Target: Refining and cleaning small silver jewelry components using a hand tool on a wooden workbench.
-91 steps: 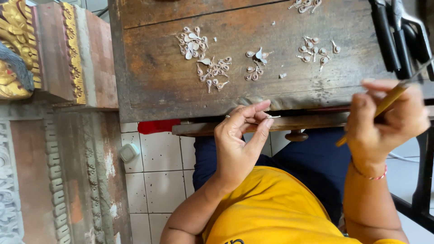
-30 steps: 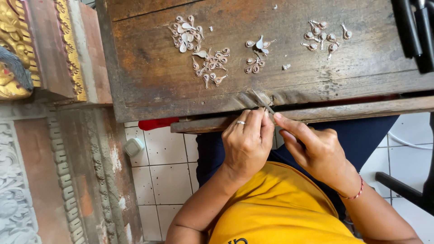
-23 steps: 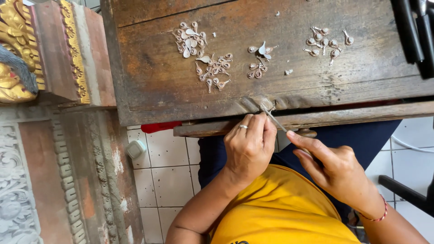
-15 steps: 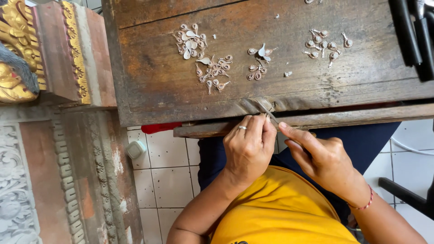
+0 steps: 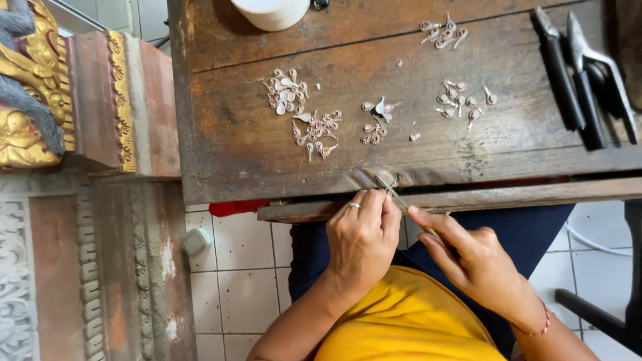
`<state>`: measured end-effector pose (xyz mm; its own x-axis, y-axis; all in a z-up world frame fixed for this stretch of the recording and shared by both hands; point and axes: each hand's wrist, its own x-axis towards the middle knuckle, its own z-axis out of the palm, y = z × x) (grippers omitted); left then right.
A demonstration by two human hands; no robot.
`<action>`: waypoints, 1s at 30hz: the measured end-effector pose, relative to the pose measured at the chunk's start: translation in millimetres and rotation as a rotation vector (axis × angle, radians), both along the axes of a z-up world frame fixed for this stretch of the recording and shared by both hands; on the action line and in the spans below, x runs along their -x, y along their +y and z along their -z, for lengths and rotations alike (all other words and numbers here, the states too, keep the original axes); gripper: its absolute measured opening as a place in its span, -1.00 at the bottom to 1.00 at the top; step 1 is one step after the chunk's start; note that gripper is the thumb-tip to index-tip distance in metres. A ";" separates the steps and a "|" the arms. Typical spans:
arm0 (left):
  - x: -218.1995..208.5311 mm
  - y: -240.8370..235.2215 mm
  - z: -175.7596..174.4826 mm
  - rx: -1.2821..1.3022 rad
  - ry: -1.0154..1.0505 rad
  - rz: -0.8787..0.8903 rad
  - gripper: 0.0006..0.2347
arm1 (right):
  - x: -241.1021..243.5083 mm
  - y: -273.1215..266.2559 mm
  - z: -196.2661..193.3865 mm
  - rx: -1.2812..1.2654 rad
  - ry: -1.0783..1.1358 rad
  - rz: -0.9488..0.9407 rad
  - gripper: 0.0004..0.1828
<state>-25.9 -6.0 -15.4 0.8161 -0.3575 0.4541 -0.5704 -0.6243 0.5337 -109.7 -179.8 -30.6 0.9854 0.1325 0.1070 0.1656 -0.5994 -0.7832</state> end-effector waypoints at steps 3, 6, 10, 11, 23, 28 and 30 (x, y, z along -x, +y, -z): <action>-1.0 1.0 -5.0 0.003 -0.005 0.008 -0.81 | 7.6 -4.6 -5.3 0.017 0.036 0.007 -0.52; -1.2 0.9 -1.5 -0.018 -0.003 0.010 -0.84 | 2.0 -2.2 20.9 0.137 -0.098 0.028 -0.49; -1.1 0.9 -3.4 -0.009 0.022 0.009 -0.83 | -6.4 4.6 13.8 0.119 -0.136 0.024 -0.51; -1.5 1.1 -3.9 -0.007 0.017 0.008 -0.84 | -5.1 3.8 5.7 0.048 -0.059 0.012 -0.51; -2.2 2.3 -4.0 -0.009 0.039 0.016 -0.85 | -0.6 5.0 5.0 0.072 -0.070 0.025 -0.53; -2.8 1.7 -6.2 -0.022 0.033 0.032 -0.84 | 4.9 -0.9 3.8 -0.002 0.075 0.029 -0.53; -1.8 1.5 -8.0 -0.047 0.010 0.013 -0.83 | 1.5 3.8 23.1 0.302 -0.218 0.051 -0.52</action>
<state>-24.1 -4.5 -7.4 0.8157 -0.3885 0.4287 -0.5733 -0.6417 0.5095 -111.2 -176.0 -53.7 0.9501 0.1412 0.2783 0.2726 -0.8096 -0.5198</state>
